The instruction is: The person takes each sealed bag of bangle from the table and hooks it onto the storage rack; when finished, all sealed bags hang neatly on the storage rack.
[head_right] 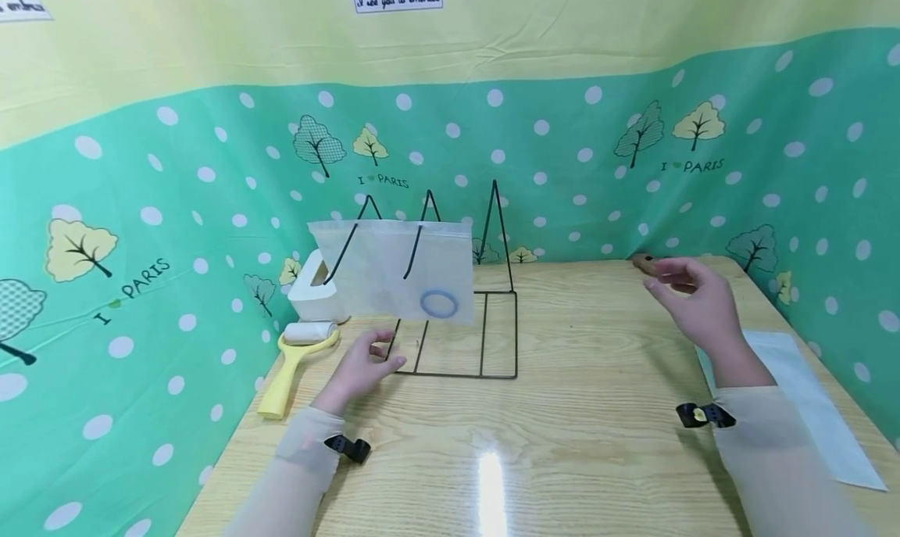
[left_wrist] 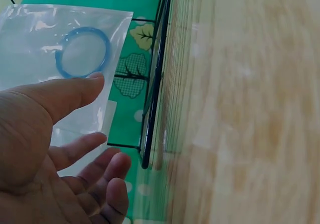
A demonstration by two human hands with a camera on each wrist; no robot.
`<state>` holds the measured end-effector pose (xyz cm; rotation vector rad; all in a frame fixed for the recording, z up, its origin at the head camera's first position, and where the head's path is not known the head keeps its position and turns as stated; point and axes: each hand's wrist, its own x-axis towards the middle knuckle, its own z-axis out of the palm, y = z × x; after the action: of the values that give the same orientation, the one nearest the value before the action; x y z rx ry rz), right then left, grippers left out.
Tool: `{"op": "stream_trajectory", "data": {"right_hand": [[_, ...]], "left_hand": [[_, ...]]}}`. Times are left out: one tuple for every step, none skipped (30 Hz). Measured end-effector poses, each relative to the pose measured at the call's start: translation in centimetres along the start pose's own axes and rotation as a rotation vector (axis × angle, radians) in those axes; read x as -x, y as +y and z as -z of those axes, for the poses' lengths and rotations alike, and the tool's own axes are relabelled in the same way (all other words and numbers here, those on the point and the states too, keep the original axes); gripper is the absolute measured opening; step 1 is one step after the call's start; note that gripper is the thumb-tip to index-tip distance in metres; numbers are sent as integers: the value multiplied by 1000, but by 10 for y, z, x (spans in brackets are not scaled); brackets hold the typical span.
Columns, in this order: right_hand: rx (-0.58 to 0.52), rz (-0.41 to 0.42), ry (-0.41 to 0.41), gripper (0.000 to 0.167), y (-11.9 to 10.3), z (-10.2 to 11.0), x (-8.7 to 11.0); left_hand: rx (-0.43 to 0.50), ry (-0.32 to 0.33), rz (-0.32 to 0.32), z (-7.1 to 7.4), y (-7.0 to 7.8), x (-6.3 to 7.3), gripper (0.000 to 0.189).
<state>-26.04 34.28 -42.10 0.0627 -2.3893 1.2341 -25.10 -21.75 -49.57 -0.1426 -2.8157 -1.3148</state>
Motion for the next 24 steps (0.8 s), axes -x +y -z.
{"op": "stream_trajectory", "data": {"right_hand": [[6,-17,3,43,5,4,1],[10,-35,5,44,9,8,3],[10,-53,5,45,13,12,3],[10,-71,3,46,17,16,4],[14,-91,-1,47,21,19,5],[18,-107,-5,48,24,23,5],[18,-121,-8,48,28,27,5],[20,-134,-11,48,31,30,5],[25,-144,-13,48,34,33,5],[28,-156,-13,47,37,37,5],[40,-167,-13,47,40,40,4],[53,-177,-13,46,42,43,4],[65,-185,-13,47,45,46,4],[78,-191,-10,47,47,49,3],[86,-197,-8,47,49,51,3],[100,-202,-7,49,51,54,2],[116,-203,-8,49,53,57,2],[124,-204,-9,51,54,59,1],[133,-202,-11,52,56,61,1],[144,-201,-16,53,58,64,0],[156,-199,-23,54,60,66,0],[166,-195,-27,54,62,68,-1],[169,-193,-31,54,64,70,-1],[173,-192,-34,54,67,71,-2]], "left_hand": [[-3,-10,4,0,0,0,63],[-2,-20,9,0,-1,1,64],[-3,-28,13,0,-1,2,65],[-5,-34,17,0,-1,2,66],[-6,-35,18,0,0,2,67],[-11,-36,18,0,0,3,68],[-15,-37,17,0,-1,3,69],[-23,-39,14,0,-1,3,69],[-33,-40,9,0,-2,2,69],[-40,-40,5,0,-3,2,69],[-47,-41,1,-1,-4,1,70],[-54,-42,1,-1,-4,1,70],[-61,-45,2,-1,-5,1,71],[-68,-47,2,-1,-6,1,71],[-73,-47,3,-1,-7,0,72],[-80,-46,6,-1,-7,0,72],[-87,-45,8,-1,-8,0,72],[-96,-44,11,-1,-8,0,73],[-103,-43,10,-2,-9,-1,72],[-109,-42,12,-2,-9,-1,72],[-113,-40,18,-2,-10,-1,72],[-118,-39,21,-1,-10,-1,72],[-121,-40,23,-1,-11,-1,71],[-122,-40,25,-1,-12,-1,71]]}}
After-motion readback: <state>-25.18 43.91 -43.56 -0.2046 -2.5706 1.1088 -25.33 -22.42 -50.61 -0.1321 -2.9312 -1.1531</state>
